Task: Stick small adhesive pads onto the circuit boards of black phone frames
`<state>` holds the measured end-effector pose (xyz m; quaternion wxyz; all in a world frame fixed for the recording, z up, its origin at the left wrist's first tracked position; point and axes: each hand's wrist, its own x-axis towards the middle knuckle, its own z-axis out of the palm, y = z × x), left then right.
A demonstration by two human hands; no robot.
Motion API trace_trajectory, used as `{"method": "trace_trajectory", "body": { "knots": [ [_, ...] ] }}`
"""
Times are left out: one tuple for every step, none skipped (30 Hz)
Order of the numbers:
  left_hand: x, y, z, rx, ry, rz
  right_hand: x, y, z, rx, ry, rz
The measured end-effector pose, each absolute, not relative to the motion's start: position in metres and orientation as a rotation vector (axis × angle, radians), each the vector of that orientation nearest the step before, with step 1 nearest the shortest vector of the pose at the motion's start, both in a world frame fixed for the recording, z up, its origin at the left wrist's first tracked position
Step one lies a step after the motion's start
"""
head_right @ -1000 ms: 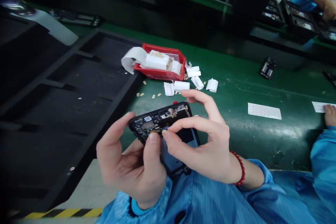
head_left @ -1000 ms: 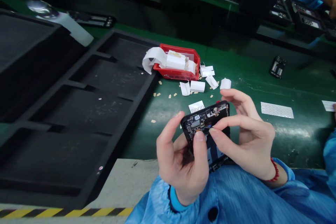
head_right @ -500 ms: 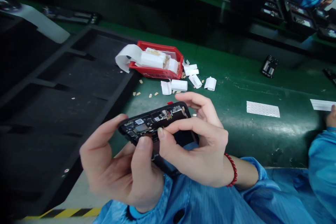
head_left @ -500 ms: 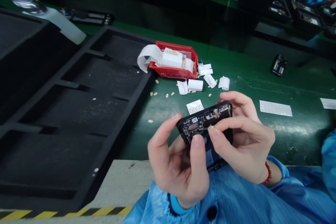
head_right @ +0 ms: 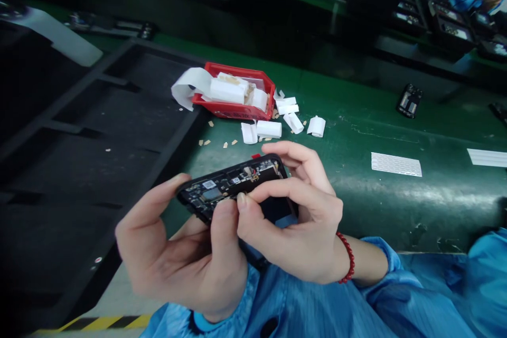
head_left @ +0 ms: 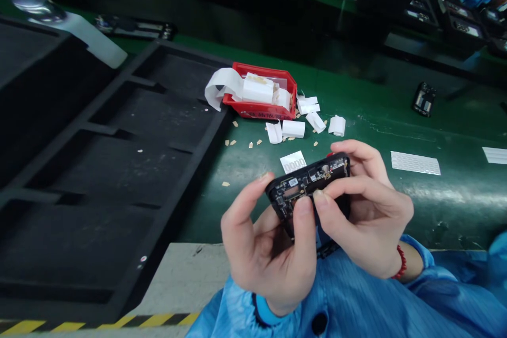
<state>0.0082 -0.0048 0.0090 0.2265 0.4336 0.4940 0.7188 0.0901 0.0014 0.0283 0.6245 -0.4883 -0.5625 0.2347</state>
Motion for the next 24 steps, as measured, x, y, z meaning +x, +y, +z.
{"method": "trace_trajectory", "body": {
  "knots": [
    [0.0084, -0.0046, 0.0093, 1.199, 1.366, 1.984, 0.0899, 0.0012, 0.0284, -1.122, -1.288, 0.539],
    [0.0087, -0.0044, 0.0097, 1.195, 1.369, 1.985, 0.0897, 0.0011, 0.0285, -1.123, -1.285, 0.539],
    [0.0089, -0.0045, 0.0102, 1.186, 1.370, 1.984, 0.0894, 0.0010, 0.0288, -1.122, -1.283, 0.536],
    [0.0091, -0.0046, 0.0106, 1.171, 1.369, 1.982, 0.0891, 0.0008, 0.0290, -1.126, -1.282, 0.534],
    [0.0092, -0.0049, 0.0111, 1.155, 1.366, 1.984, 0.0888, 0.0007, 0.0293, -1.132, -1.281, 0.530],
    [0.0093, -0.0053, 0.0115, 1.138, 1.368, 1.982, 0.0884, 0.0007, 0.0295, -1.139, -1.279, 0.528],
    [0.0094, -0.0055, 0.0118, 1.123, 1.376, 1.975, 0.0880, 0.0007, 0.0297, -1.146, -1.277, 0.528],
    [0.0095, -0.0057, 0.0121, 1.113, 1.387, 1.964, 0.0878, 0.0007, 0.0297, -1.150, -1.277, 0.529],
    [0.0096, -0.0057, 0.0123, 1.113, 1.394, 1.961, 0.0876, 0.0007, 0.0297, -1.152, -1.279, 0.533],
    [0.0096, -0.0055, 0.0124, 1.117, 1.403, 1.965, 0.0877, 0.0007, 0.0294, -1.150, -1.281, 0.539],
    [0.0096, -0.0051, 0.0123, 1.129, 1.409, 1.976, 0.0880, 0.0005, 0.0291, -1.145, -1.284, 0.544],
    [0.0095, -0.0046, 0.0121, 1.138, 1.419, 1.978, 0.0885, 0.0003, 0.0286, -1.142, -1.290, 0.554],
    [0.0093, -0.0040, 0.0116, 1.150, 1.426, 1.980, 0.0893, -0.0001, 0.0281, -1.136, -1.298, 0.565],
    [0.0089, -0.0034, 0.0111, 1.155, 1.433, 1.976, 0.0902, -0.0005, 0.0275, -1.126, -1.308, 0.576],
    [0.0086, -0.0028, 0.0105, 1.157, 1.438, 1.968, 0.0912, -0.0008, 0.0270, -1.113, -1.322, 0.586],
    [0.0082, -0.0024, 0.0099, 1.161, 1.438, 1.963, 0.0922, -0.0011, 0.0266, -1.100, -1.336, 0.593],
    [0.0078, -0.0021, 0.0094, 1.165, 1.432, 1.967, 0.0932, -0.0012, 0.0262, -1.086, -1.346, 0.597],
    [0.0074, -0.0019, 0.0091, 1.165, 1.430, 1.968, 0.0940, -0.0012, 0.0259, -1.073, -1.352, 0.600],
    [0.0071, -0.0020, 0.0090, 1.175, 1.423, 1.979, 0.0947, -0.0010, 0.0257, -1.061, -1.352, 0.601],
    [0.0068, -0.0022, 0.0091, 1.180, 1.420, 1.980, 0.0954, -0.0006, 0.0255, -1.054, -1.348, 0.604],
    [0.0066, -0.0026, 0.0094, 1.178, 1.419, 1.977, 0.0961, -0.0002, 0.0254, -1.045, -1.344, 0.606],
    [0.0065, -0.0030, 0.0098, 1.165, 1.423, 1.962, 0.0967, 0.0003, 0.0253, -1.037, -1.341, 0.605],
    [0.0065, -0.0034, 0.0103, 1.153, 1.427, 1.948, 0.0972, 0.0007, 0.0252, -1.032, -1.342, 0.604],
    [0.0065, -0.0037, 0.0108, 1.149, 1.427, 1.945, 0.0976, 0.0010, 0.0251, -1.029, -1.344, 0.601]
  ]
}}
